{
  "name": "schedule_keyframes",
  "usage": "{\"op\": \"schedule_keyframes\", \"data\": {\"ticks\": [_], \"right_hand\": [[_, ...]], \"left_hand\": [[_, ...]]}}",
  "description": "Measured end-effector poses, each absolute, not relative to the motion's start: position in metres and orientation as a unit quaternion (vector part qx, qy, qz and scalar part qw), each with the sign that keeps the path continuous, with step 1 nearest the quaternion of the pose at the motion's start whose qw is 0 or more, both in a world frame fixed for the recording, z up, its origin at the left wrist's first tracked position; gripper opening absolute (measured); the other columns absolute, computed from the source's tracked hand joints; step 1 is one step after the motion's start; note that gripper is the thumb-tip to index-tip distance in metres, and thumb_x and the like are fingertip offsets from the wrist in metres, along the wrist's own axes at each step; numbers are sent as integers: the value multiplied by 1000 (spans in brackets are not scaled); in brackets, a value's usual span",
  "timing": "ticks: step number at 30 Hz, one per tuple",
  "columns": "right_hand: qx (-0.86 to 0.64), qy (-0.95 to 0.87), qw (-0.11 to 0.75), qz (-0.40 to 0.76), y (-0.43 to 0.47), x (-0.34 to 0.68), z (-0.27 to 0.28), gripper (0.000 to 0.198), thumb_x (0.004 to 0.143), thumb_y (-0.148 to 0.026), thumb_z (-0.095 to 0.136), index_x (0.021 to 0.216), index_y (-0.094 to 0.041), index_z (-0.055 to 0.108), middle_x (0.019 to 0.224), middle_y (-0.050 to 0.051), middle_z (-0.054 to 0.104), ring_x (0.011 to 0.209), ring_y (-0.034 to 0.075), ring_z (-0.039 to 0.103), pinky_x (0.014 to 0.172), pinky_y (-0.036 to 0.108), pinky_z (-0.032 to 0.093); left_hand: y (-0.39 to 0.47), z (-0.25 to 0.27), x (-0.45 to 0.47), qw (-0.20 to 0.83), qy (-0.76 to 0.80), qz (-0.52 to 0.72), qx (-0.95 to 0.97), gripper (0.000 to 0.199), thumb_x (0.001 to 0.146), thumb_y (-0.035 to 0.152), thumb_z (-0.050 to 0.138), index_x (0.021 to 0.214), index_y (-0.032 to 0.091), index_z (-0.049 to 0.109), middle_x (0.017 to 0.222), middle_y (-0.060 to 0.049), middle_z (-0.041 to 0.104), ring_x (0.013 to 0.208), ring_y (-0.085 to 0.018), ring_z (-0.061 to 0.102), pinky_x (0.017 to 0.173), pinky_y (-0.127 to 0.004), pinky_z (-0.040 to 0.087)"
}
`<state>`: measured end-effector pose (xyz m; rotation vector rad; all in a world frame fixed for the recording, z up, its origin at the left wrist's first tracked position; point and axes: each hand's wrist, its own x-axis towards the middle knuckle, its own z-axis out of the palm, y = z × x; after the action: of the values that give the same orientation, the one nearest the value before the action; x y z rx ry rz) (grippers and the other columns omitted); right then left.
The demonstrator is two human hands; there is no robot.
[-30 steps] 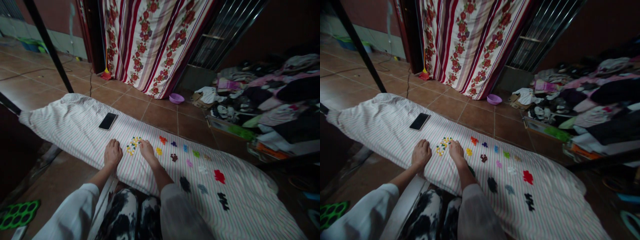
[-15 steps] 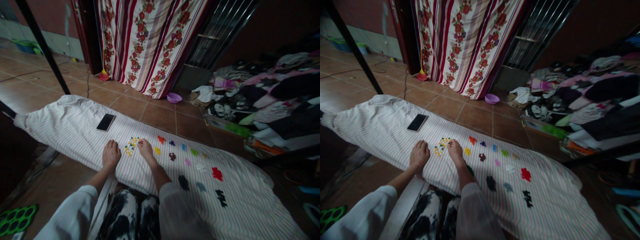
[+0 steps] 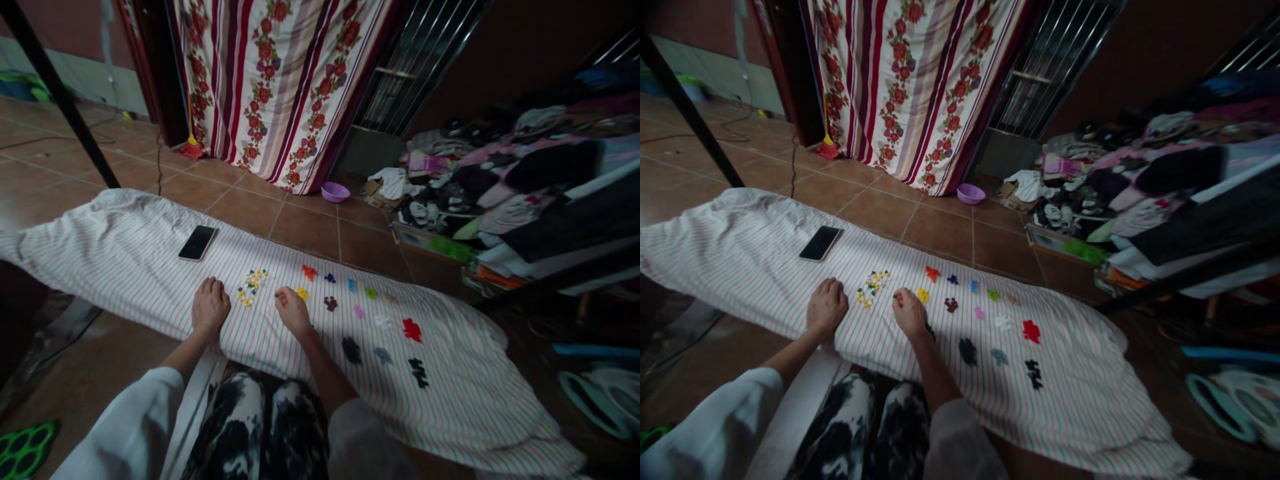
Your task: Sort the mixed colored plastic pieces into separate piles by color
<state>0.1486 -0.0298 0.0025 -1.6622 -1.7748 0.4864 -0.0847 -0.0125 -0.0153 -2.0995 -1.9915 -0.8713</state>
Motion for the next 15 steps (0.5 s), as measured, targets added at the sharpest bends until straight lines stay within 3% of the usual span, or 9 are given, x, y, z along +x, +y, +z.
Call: {"op": "schedule_keyframes", "data": {"ticks": [7, 15], "right_hand": [[-589, -740, 311, 94, -67, 189, -2, 18, 86, -19, 49, 87, -19, 67, 90, 7, 68, 92, 20, 59, 89, 34, 45], [-596, -749, 286, 45, -94, 204, -6, 23, 85, -15, 48, 85, -20, 70, 96, 9, 66, 102, 23, 55, 94, 40, 44]], "left_hand": [[-12, -16, -85, 51, -656, -299, -691, 28, 86, 21, 41, 103, 12, 61, 120, -19, 62, 121, -31, 52, 100, -47, 44], [-11, -16, -85, 15, -649, -324, -688, 30, 83, 21, 42, 105, 14, 61, 120, -19, 62, 121, -33, 51, 101, -52, 41]]}}
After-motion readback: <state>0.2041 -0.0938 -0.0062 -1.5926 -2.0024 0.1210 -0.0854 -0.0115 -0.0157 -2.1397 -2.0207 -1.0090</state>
